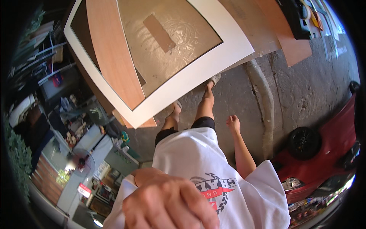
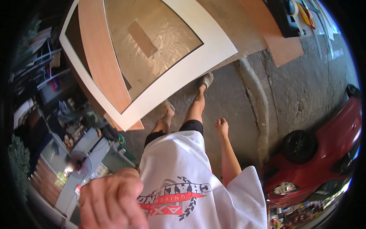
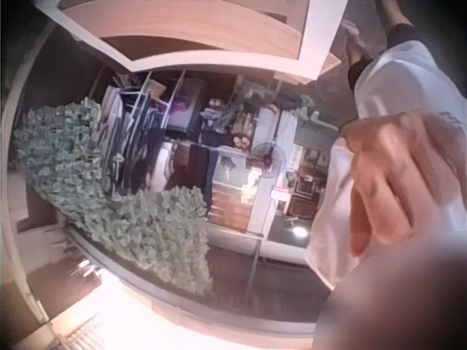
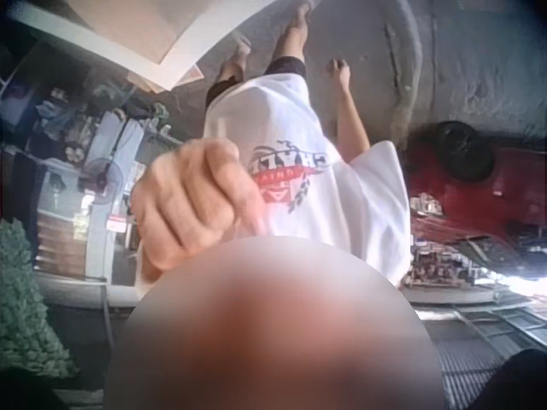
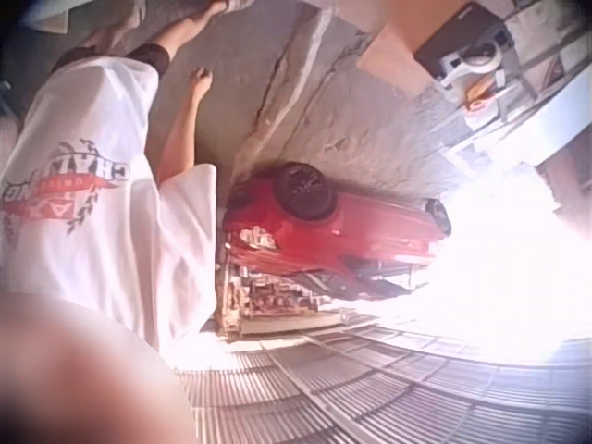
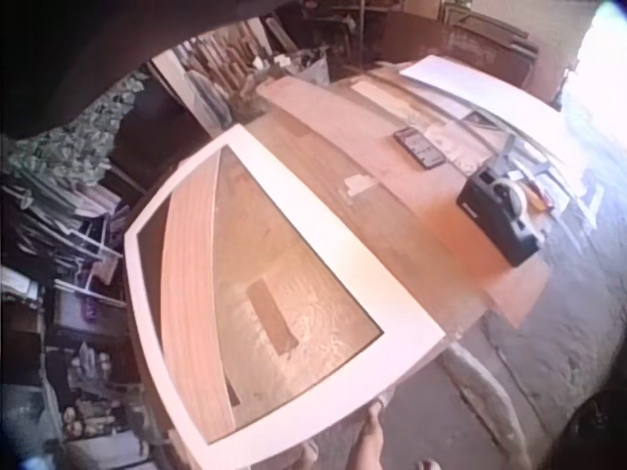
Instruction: The person assembles a white frame around a mirror by applying black tape to the edges and securing white frame pieces with masking tape. They measure, cut, and align the frame pieces, then flip and reposition the mirror to attach each side.
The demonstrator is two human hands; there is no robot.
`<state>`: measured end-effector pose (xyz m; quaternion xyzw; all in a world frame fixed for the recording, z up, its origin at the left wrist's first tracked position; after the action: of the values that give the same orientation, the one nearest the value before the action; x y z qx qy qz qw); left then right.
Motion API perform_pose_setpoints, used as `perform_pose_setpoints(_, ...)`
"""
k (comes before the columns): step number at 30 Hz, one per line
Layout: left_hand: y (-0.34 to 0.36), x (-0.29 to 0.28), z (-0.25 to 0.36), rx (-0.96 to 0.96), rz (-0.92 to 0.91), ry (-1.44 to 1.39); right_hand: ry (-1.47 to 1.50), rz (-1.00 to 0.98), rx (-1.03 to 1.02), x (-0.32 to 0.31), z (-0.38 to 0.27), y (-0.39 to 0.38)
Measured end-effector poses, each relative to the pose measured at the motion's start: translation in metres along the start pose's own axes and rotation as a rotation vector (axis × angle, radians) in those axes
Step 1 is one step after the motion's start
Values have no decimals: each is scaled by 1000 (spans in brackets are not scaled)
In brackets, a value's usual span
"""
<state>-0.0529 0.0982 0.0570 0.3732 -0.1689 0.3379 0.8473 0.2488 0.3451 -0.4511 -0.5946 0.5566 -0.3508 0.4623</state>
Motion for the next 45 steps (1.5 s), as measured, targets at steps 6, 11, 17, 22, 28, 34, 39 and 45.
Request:
perform_pose_setpoints(6, 39, 25, -7, 221, 240, -13, 61, -163, 1, 3, -16, 9)
perform_pose_setpoints(11, 41, 26, 5, 151, 194, -160, -22, -254, -57, -9, -45, 5)
perform_pose_setpoints(17, 22, 36, 26, 405, 192, -44, -244, -229, -81, -52, -74, 11)
perform_pose_setpoints(22, 7, 52, 50, 756, 311, 353, -264, -209, -119, -87, -104, 11)
perform_pose_setpoints(28, -42, 25, 75, 509, 110, 596, -260, -183, -143, -106, -141, 3)
perform_pose_setpoints(34, -54, 35, 101, 441, 558, 1179, -343, -218, -122, -101, -157, -7)
perform_pose_setpoints(39, -62, 52, 126, 426, 714, 1134, -410, -238, -82, -75, -187, -11)
perform_pose_setpoints(45, -128, 36, 161, 616, 448, 882, -786, -460, -217, -43, -270, -54)
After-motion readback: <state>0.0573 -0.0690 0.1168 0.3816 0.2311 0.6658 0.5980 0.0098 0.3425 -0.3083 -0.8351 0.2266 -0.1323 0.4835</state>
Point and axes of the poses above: each hand's wrist, its own y-axis towards the middle knuckle, its own x-axis out of the palm, z = x × y, the point moved 5 cm from there along y, towards the middle knuckle, and after that the axes turned 13 degrees about -z, right-handed, at the moved point
